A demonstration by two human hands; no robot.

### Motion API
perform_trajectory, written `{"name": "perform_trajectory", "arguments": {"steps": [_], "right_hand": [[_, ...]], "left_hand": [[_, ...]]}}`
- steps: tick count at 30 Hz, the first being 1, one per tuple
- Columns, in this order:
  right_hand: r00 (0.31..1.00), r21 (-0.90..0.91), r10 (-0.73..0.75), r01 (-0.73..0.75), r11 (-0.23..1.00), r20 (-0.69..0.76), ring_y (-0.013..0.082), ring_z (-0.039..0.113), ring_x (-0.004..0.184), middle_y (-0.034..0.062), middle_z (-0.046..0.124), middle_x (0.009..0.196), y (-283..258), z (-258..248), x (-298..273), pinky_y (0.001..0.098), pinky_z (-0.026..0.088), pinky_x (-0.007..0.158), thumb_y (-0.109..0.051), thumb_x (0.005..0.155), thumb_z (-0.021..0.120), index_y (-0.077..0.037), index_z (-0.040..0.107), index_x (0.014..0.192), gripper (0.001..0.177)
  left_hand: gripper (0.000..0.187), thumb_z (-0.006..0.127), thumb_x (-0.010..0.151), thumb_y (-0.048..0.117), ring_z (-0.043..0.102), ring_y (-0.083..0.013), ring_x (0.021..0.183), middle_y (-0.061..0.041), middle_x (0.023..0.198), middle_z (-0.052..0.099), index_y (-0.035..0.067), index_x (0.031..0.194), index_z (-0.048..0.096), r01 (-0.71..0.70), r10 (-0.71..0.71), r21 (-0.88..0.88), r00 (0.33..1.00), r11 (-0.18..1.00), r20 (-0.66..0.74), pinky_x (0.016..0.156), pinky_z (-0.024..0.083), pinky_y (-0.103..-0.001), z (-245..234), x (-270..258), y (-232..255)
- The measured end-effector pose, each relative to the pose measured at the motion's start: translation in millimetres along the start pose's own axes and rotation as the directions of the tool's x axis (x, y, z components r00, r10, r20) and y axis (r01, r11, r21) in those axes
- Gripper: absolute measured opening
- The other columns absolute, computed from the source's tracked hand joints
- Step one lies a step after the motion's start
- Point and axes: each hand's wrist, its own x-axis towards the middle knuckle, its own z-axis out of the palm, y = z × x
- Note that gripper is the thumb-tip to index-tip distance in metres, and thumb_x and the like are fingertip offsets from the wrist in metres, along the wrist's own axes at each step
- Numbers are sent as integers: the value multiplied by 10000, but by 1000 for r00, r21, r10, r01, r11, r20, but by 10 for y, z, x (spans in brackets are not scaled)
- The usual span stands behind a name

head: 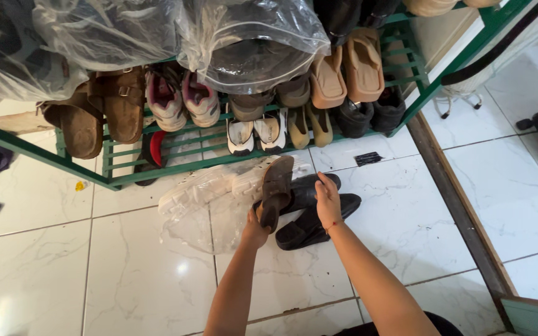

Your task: The person organizes a shoe rack by picking up various pairs of shoes from the floor and placing them onto the shelves. They handle brown boots, black flats, and white sneakers, arranging them neatly on the green metal rack. The person also removes a pair of white sneakers from a plastic bag and places them on the floor before putting them on the rack.

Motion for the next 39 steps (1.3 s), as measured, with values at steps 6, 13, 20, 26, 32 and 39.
{"name": "perform_trajectory", "arguments": {"steps": [6,13,20,26,32,39], "right_hand": [[998,44,38,-36,998,-46,109,583,1103,6,552,1372,119,-75,2,320,535,899,-423,988,578,-110,559,1435,546],[995,47,94,-93,995,-26,106,560,985,-8,583,1119,210,-35,-69,318,529,896,-403,994,610,-148,593,1437,511],[989,48,142,-145,988,50,100,531,869,1,548,901,344,-13,-31,302,526,854,-354,1008,645,-147,636,1423,464],[969,-139,201,-181,974,142,112,590,860,12,672,1015,525,81,-11,304,514,788,-350,947,683,-108,640,1365,485],[844,-271,439,-365,891,307,166,605,967,41,672,1145,154,220,-218,359,530,808,-421,919,708,-108,547,1370,572],[729,95,490,-597,796,478,293,710,1042,160,700,1198,-535,232,-338,445,605,836,-402,883,704,-48,557,1365,617]], "left_hand": [[1006,702,882,365,608,-431,1240,-253,1389,584,85,1633,94,53,-53,45,999,998,11,1032,495,-479,228,-110,75],[994,779,862,411,641,-444,1171,-285,1250,675,59,1580,188,127,-135,-128,989,984,-53,981,514,-491,254,-124,60],[861,837,762,156,550,-205,760,-89,994,621,177,1485,370,318,-142,-501,923,805,358,618,426,-343,78,-201,144],[448,776,828,36,474,-69,633,37,773,563,184,1204,581,522,22,-678,784,517,620,562,415,-238,-203,-285,190],[245,775,872,71,511,-81,677,16,833,577,114,1037,599,518,203,-749,749,414,631,595,450,-245,-325,-297,134],[677,797,813,202,592,-108,904,19,1090,609,235,1417,492,407,308,-750,731,521,610,809,534,-307,-700,-686,671]]}}
